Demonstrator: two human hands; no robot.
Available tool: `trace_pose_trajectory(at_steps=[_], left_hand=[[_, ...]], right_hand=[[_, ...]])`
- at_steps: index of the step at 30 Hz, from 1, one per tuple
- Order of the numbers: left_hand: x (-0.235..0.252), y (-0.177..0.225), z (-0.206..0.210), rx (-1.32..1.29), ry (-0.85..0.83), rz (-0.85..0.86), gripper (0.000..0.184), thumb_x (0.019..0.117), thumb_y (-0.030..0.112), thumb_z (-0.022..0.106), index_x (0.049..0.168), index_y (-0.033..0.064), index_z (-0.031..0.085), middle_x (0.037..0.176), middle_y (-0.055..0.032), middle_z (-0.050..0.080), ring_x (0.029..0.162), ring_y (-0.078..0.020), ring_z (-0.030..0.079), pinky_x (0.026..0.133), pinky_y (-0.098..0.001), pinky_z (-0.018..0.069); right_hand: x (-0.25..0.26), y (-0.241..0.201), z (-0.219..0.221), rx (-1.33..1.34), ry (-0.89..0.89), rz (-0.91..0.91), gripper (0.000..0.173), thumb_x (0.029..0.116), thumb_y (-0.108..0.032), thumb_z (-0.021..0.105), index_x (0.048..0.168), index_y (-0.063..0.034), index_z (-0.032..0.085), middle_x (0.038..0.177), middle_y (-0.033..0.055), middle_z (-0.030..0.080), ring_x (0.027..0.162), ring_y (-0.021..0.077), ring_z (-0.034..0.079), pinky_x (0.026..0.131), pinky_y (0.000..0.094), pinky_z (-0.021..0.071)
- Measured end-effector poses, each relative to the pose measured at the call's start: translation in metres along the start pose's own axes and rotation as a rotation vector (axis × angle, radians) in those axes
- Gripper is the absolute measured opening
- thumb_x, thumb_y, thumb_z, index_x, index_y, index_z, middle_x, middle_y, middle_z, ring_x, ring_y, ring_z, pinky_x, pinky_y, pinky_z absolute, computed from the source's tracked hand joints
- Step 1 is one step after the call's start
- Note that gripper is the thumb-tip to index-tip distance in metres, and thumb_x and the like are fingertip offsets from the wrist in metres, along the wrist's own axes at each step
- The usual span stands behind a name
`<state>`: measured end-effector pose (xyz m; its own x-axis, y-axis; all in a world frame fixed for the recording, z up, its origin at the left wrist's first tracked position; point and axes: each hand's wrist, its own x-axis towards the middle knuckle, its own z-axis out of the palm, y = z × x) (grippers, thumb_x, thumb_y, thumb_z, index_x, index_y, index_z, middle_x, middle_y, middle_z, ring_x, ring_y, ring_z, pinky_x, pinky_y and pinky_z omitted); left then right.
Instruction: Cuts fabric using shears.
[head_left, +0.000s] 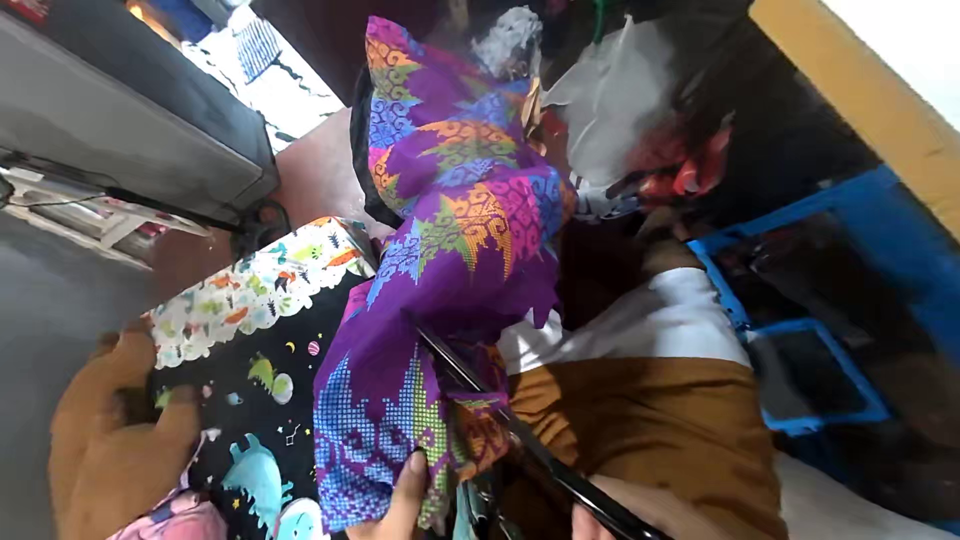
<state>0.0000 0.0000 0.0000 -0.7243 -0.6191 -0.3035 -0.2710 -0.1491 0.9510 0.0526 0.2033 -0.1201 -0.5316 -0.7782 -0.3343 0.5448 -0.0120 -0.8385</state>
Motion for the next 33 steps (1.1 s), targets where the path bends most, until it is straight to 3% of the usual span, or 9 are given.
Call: trace_pose_trajectory(at_steps=[1, 2, 3, 5, 9, 19, 25, 28, 33], left_hand=[[0.010, -0.050, -0.054, -0.111, -0.166, 0.171, 0.028, 0.0775, -0.012, 0.071, 0.096, 0.0094, 0.071, 0.086, 0.0026, 0.077, 0.080, -0.0027, 0.073, 0.078, -0.0185, 0.0606], [0.020, -0.081, -0.089, -0.148, -0.273, 0.300, 0.031, 0.0829, 0.000, 0.077, 0.108, 0.0157, 0.072, 0.098, 0.0035, 0.078, 0.090, -0.0035, 0.074, 0.082, -0.0214, 0.0616], [0.023, -0.091, -0.101, -0.163, -0.263, 0.318, 0.033, 0.0819, 0.007, 0.079, 0.110, 0.0218, 0.074, 0.100, 0.0060, 0.078, 0.091, -0.0021, 0.074, 0.082, -0.0213, 0.0617], [0.023, -0.083, -0.108, -0.152, -0.198, 0.253, 0.034, 0.0774, 0.009, 0.081, 0.105, 0.0272, 0.075, 0.097, 0.0098, 0.078, 0.088, 0.0005, 0.073, 0.080, -0.0198, 0.0614], [0.031, -0.072, -0.120, -0.143, -0.260, 0.260, 0.037, 0.0789, 0.008, 0.080, 0.110, 0.0279, 0.076, 0.101, 0.0106, 0.078, 0.092, 0.0013, 0.072, 0.083, -0.0184, 0.0604], [0.044, -0.069, -0.134, -0.103, -0.263, 0.240, 0.038, 0.0796, 0.010, 0.080, 0.111, 0.0310, 0.076, 0.102, 0.0142, 0.077, 0.092, 0.0037, 0.071, 0.083, -0.0167, 0.0599], [0.070, -0.066, -0.168, -0.074, -0.588, 0.302, 0.043, 0.0867, 0.014, 0.076, 0.125, 0.0327, 0.071, 0.117, 0.0181, 0.073, 0.105, 0.0065, 0.067, 0.093, -0.0158, 0.0561], [0.075, -0.062, -0.174, -0.051, -0.674, 0.320, 0.044, 0.0882, 0.014, 0.075, 0.128, 0.0330, 0.069, 0.120, 0.0200, 0.072, 0.107, 0.0078, 0.066, 0.093, -0.0148, 0.0552], [0.079, -0.056, -0.180, 0.001, -0.733, 0.302, 0.043, 0.0891, 0.017, 0.075, 0.128, 0.0340, 0.069, 0.120, 0.0214, 0.071, 0.108, 0.0087, 0.065, 0.093, -0.0149, 0.0553]], right_hand=[[0.002, 0.005, -0.006, -0.001, -0.024, -0.028, 0.073, 0.0930, -0.069, 0.054, 0.117, 0.0005, 0.061, 0.078, -0.0054, 0.057, 0.064, -0.0027, 0.051, 0.057, 0.0166, 0.0440], [0.005, 0.007, -0.013, -0.012, -0.045, -0.042, 0.072, 0.0923, -0.069, 0.055, 0.117, -0.0015, 0.062, 0.078, -0.0059, 0.058, 0.062, -0.0033, 0.052, 0.055, 0.0161, 0.0445], [0.009, 0.007, -0.020, -0.037, -0.064, -0.045, 0.072, 0.0912, -0.070, 0.055, 0.117, -0.0031, 0.063, 0.078, -0.0070, 0.058, 0.063, -0.0042, 0.052, 0.055, 0.0153, 0.0449], [0.018, 0.001, -0.035, -0.107, -0.107, -0.017, 0.073, 0.0891, -0.072, 0.057, 0.118, -0.0052, 0.064, 0.078, -0.0085, 0.058, 0.065, -0.0048, 0.052, 0.058, 0.0151, 0.0447], [0.039, -0.016, -0.058, -0.197, -0.203, 0.030, 0.068, 0.0873, -0.069, 0.063, 0.118, -0.0081, 0.064, 0.078, -0.0106, 0.056, 0.066, -0.0065, 0.052, 0.059, 0.0125, 0.0438], [0.063, -0.040, -0.078, -0.294, -0.274, 0.018, 0.067, 0.0899, -0.064, 0.063, 0.118, -0.0028, 0.065, 0.078, -0.0059, 0.059, 0.065, -0.0048, 0.051, 0.058, 0.0150, 0.0435], [0.074, -0.069, -0.110, -0.431, -0.386, 0.031, 0.066, 0.0848, -0.071, 0.063, 0.107, -0.0088, 0.066, 0.075, -0.0106, 0.058, 0.066, -0.0079, 0.052, 0.059, 0.0137, 0.0451], [0.083, -0.084, -0.119, -0.475, -0.435, 0.027, 0.067, 0.0817, -0.072, 0.066, 0.110, -0.0106, 0.067, 0.080, -0.0122, 0.061, 0.071, -0.0103, 0.054, 0.063, 0.0116, 0.0466], [0.101, -0.099, -0.132, -0.533, -0.519, 0.021, 0.061, 0.0815, -0.070, 0.068, 0.109, -0.0163, 0.068, 0.074, -0.0147, 0.059, 0.065, -0.0104, 0.053, 0.057, 0.0103, 0.0453]])
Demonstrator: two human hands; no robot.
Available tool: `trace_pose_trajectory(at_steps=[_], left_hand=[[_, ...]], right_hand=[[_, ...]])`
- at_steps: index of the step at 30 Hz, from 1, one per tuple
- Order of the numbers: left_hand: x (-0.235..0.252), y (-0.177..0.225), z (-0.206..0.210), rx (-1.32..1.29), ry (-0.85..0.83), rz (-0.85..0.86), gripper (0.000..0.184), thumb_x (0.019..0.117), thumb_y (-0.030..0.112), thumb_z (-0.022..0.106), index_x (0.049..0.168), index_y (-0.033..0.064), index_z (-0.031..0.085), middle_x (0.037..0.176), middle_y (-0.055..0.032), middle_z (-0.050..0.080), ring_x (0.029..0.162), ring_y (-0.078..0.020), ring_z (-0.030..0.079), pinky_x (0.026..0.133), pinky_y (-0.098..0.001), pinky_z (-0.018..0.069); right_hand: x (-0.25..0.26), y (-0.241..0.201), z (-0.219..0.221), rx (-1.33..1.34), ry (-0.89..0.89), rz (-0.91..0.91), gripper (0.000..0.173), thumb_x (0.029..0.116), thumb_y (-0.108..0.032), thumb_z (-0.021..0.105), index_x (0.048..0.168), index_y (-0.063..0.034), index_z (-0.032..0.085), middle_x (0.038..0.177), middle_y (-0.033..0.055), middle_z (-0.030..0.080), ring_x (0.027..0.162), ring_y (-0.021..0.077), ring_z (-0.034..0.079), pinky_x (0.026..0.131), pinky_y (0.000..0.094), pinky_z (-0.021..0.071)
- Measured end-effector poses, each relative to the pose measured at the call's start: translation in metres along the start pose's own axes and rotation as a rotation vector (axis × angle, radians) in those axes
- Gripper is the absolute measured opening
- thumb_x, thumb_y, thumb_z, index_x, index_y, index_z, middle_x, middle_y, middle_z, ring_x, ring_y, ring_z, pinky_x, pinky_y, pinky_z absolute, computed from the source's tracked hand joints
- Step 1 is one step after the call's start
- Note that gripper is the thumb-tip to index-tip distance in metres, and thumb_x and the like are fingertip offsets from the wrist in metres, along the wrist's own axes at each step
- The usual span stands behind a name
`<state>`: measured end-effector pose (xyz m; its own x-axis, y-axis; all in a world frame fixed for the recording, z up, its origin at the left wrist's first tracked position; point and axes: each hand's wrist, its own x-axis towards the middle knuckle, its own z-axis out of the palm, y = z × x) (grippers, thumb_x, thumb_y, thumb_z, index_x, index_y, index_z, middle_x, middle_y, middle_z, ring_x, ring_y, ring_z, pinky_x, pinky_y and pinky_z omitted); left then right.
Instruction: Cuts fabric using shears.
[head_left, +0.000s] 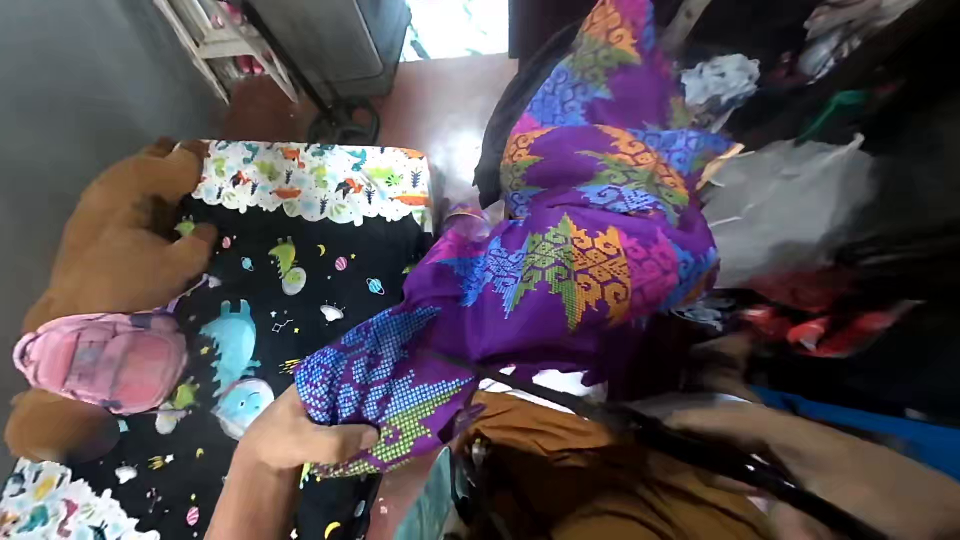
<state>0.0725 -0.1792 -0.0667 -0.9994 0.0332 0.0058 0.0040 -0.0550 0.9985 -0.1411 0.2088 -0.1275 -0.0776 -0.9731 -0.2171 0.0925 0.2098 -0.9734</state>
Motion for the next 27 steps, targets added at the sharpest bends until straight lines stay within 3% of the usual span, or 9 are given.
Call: trace_pose_trajectory(at_steps=[4, 8, 10, 12, 21, 25, 27], left_hand=[[-0.001, -0.001, -0.004, -0.017, 0.002, -0.034, 0.041, 0.0881, 0.016, 0.076, 0.125, 0.0341, 0.070, 0.117, 0.0214, 0.072, 0.106, 0.0086, 0.066, 0.091, -0.0149, 0.0561], [0.001, 0.003, -0.006, -0.045, 0.000, -0.096, 0.039, 0.0868, 0.021, 0.078, 0.123, 0.0333, 0.071, 0.115, 0.0208, 0.073, 0.104, 0.0086, 0.066, 0.091, -0.0147, 0.0560], [0.006, 0.012, 0.003, 0.016, 0.110, -0.166, 0.039, 0.0754, 0.028, 0.085, 0.113, 0.0325, 0.073, 0.103, 0.0211, 0.074, 0.095, 0.0090, 0.067, 0.086, -0.0137, 0.0565], [0.007, 0.015, 0.005, 0.038, 0.150, -0.199, 0.042, 0.0704, 0.029, 0.088, 0.110, 0.0318, 0.074, 0.100, 0.0207, 0.074, 0.093, 0.0086, 0.067, 0.084, -0.0138, 0.0569], [0.004, 0.014, 0.008, 0.003, 0.107, -0.167, 0.041, 0.0750, 0.025, 0.086, 0.114, 0.0304, 0.074, 0.104, 0.0206, 0.074, 0.097, 0.0086, 0.067, 0.087, -0.0139, 0.0565], [0.003, 0.012, 0.013, 0.043, 0.154, -0.171, 0.041, 0.0735, 0.028, 0.087, 0.112, 0.0313, 0.073, 0.102, 0.0214, 0.073, 0.096, 0.0086, 0.067, 0.087, -0.0142, 0.0565], [0.001, 0.007, 0.014, 0.043, 0.141, -0.140, 0.039, 0.0771, 0.023, 0.083, 0.114, 0.0315, 0.072, 0.105, 0.0216, 0.073, 0.097, 0.0083, 0.067, 0.088, -0.0150, 0.0564]], right_hand=[[0.002, -0.003, -0.017, -0.051, -0.033, 0.031, 0.057, 0.0793, -0.071, 0.070, 0.107, -0.0207, 0.069, 0.070, -0.0159, 0.058, 0.061, -0.0103, 0.052, 0.053, 0.0101, 0.0433], [0.001, -0.011, -0.026, -0.146, -0.040, 0.023, 0.058, 0.0803, -0.070, 0.070, 0.107, -0.0189, 0.070, 0.073, -0.0156, 0.062, 0.065, -0.0112, 0.055, 0.057, 0.0101, 0.0466], [0.000, -0.012, -0.028, -0.163, -0.052, 0.010, 0.056, 0.0826, -0.068, 0.069, 0.106, -0.0170, 0.070, 0.072, -0.0143, 0.060, 0.064, -0.0104, 0.054, 0.056, 0.0105, 0.0452], [-0.001, -0.011, -0.030, -0.172, -0.072, 0.001, 0.054, 0.0850, -0.065, 0.069, 0.107, -0.0151, 0.070, 0.071, -0.0129, 0.060, 0.063, -0.0099, 0.054, 0.055, 0.0106, 0.0441], [-0.007, -0.014, -0.030, -0.225, -0.090, -0.005, 0.051, 0.0908, -0.058, 0.067, 0.106, -0.0093, 0.070, 0.072, -0.0082, 0.063, 0.065, -0.0084, 0.055, 0.057, 0.0123, 0.0463], [-0.007, -0.009, -0.026, -0.180, -0.077, 0.004, 0.057, 0.0885, -0.062, 0.067, 0.110, -0.0091, 0.070, 0.070, -0.0084, 0.060, 0.062, -0.0077, 0.053, 0.055, 0.0127, 0.0447], [-0.004, -0.007, -0.021, -0.152, -0.064, -0.005, 0.060, 0.0870, -0.065, 0.067, 0.110, -0.0095, 0.070, 0.070, -0.0088, 0.060, 0.062, -0.0078, 0.053, 0.056, 0.0127, 0.0445]])
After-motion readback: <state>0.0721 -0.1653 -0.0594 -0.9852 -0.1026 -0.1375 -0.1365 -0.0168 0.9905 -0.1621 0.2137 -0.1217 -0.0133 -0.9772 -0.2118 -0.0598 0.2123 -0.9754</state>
